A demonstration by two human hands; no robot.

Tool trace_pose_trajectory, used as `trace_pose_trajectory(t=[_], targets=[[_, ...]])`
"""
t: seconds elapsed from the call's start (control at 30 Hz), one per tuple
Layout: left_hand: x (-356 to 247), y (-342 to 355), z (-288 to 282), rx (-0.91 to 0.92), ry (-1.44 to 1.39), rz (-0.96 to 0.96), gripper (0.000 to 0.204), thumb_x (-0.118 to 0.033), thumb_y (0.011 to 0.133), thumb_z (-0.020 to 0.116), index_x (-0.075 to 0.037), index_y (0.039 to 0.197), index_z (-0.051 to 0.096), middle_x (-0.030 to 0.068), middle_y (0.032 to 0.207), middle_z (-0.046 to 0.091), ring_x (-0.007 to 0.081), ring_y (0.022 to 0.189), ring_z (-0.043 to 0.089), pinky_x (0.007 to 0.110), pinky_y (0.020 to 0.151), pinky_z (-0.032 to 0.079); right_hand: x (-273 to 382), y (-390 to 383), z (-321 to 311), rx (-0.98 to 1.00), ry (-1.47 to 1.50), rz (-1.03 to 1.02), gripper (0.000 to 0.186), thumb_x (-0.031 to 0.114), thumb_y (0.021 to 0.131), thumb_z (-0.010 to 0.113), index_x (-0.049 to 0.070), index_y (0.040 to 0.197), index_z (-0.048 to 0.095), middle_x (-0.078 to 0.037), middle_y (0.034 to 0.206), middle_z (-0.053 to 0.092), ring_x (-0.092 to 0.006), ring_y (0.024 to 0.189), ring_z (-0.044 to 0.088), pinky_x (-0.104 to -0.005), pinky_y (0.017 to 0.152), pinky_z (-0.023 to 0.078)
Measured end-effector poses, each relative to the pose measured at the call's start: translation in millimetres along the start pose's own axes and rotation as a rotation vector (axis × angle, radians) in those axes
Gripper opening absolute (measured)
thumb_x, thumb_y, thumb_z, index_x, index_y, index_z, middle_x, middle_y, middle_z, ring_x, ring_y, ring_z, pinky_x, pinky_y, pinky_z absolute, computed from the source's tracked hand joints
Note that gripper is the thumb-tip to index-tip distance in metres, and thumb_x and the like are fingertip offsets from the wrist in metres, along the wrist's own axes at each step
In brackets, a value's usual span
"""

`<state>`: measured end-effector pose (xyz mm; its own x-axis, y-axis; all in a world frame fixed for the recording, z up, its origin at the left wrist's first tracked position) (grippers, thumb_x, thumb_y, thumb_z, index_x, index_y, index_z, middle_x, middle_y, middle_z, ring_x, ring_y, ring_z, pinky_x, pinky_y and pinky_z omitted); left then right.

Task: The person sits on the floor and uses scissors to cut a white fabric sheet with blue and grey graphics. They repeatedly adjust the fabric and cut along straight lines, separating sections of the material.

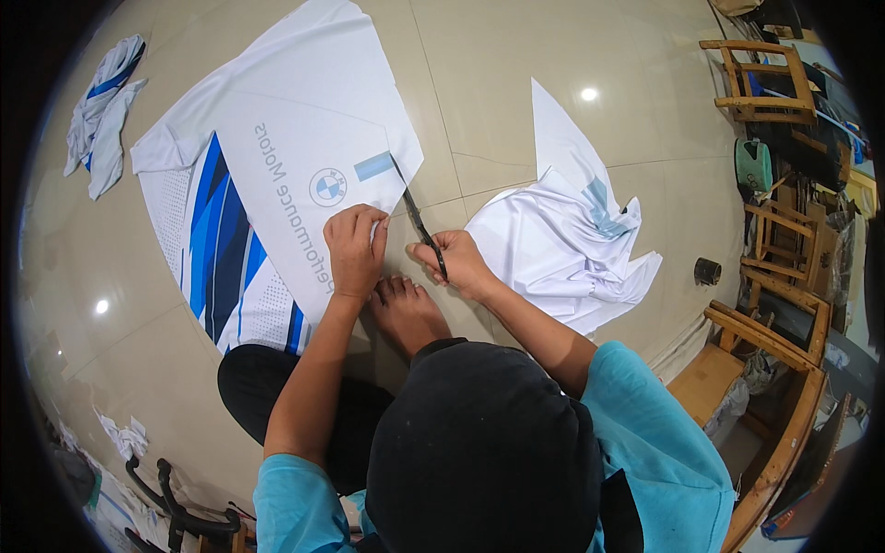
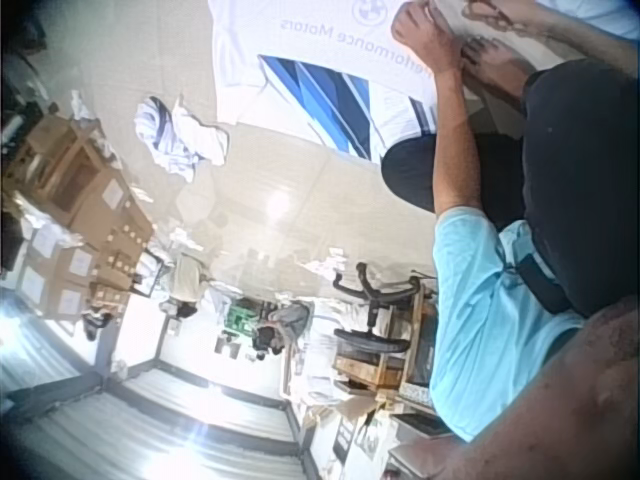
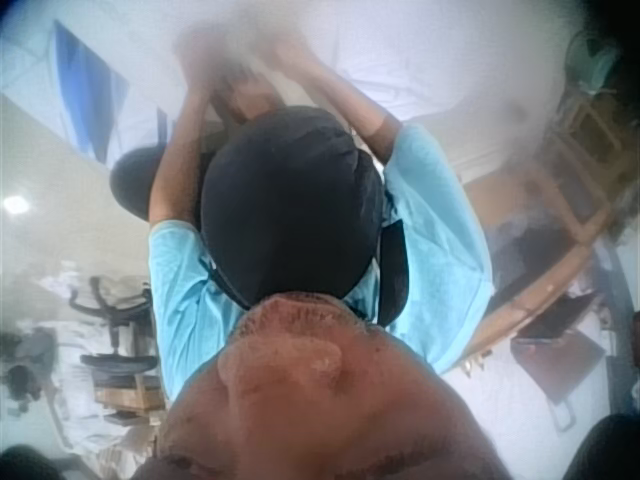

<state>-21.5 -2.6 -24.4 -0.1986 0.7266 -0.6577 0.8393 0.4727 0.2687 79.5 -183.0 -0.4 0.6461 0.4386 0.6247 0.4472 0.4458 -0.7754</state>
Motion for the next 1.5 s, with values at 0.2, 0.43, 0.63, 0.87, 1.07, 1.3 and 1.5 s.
trace_pose_trajectory(t=[0.2,0.43,0.63,0.87,1.07,1.3,1.5], targets=[[0,0,0,0.015,-0.004,-0.010,0.014,-0.011,0.100,0.079,-0.010,0.112,0.072,0.0068,0.115,0.073,0.0293,0.116,0.066,0.047,0.107,0.043,-3,-1,9,-0.017,0.032,0.002,0.038,0.025,0.095,0.088,0.004,0.074,0.064,-0.003,0.060,0.060,-0.0097,0.046,0.051,-0.0289,0.043,0.038],[0,0,-1,0.012,-0.007,-0.014,0.013,-0.012,0.100,0.079,-0.010,0.112,0.072,0.0066,0.114,0.073,0.0292,0.116,0.066,0.047,0.107,0.043,-3,-3,17,-0.042,0.059,0.000,0.040,0.025,0.095,0.088,0.005,0.073,0.061,-0.003,0.060,0.059,-0.0104,0.046,0.051,-0.0293,0.043,0.039],[1,-1,-1,0.025,-0.016,-0.019,0.014,-0.012,0.100,0.078,-0.010,0.112,0.072,0.0067,0.115,0.073,0.0294,0.117,0.066,0.047,0.107,0.043,3,1,21,-0.049,0.089,-0.014,0.041,0.025,0.094,0.088,0.005,0.073,0.060,-0.003,0.060,0.058,-0.0112,0.047,0.051,-0.0301,0.043,0.039],[2,-1,-1,0.014,-0.024,-0.014,0.014,-0.012,0.100,0.078,-0.010,0.112,0.071,0.0065,0.115,0.072,0.0295,0.117,0.065,0.047,0.107,0.043,-1,6,27,-0.067,0.101,-0.012,0.040,0.024,0.093,0.087,0.004,0.073,0.060,-0.004,0.060,0.059,-0.0116,0.047,0.052,-0.0302,0.043,0.039],[3,-2,0,0.034,-0.016,-0.025,0.014,-0.012,0.100,0.078,-0.011,0.112,0.071,0.0063,0.116,0.072,0.0291,0.119,0.065,0.047,0.108,0.042,-2,6,33,-0.050,0.152,-0.004,0.038,0.021,0.094,0.086,0.003,0.073,0.060,-0.005,0.061,0.059,-0.0121,0.046,0.052,-0.0301,0.042,0.039],[2,-1,0,0.012,-0.016,-0.013,0.014,-0.013,0.100,0.078,-0.012,0.112,0.072,0.0046,0.115,0.071,0.0277,0.116,0.065,0.047,0.107,0.042,-1,5,35,-0.044,0.181,0.004,0.037,0.021,0.095,0.085,0.003,0.074,0.060,-0.005,0.062,0.060,-0.0117,0.047,0.053,-0.0302,0.043,0.040],[4,-2,1,-0.005,-0.017,-0.008,0.014,-0.015,0.100,0.079,-0.012,0.112,0.073,0.0038,0.116,0.071,0.0270,0.115,0.065,0.046,0.108,0.042,6,9,38,-0.045,0.162,-0.041,0.038,0.023,0.095,0.085,0.004,0.075,0.060,-0.005,0.062,0.059,-0.0115,0.047,0.052,-0.0295,0.044,0.040]])
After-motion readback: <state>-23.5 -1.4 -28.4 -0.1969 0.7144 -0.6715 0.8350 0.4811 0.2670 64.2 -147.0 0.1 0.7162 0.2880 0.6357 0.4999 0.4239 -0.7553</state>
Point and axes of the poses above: each hand's wrist, its own y-axis towards the middle knuckle, its own z-axis out of the palm, x = y × z, the point moved 1 cm from there along y, towards the middle knuckle
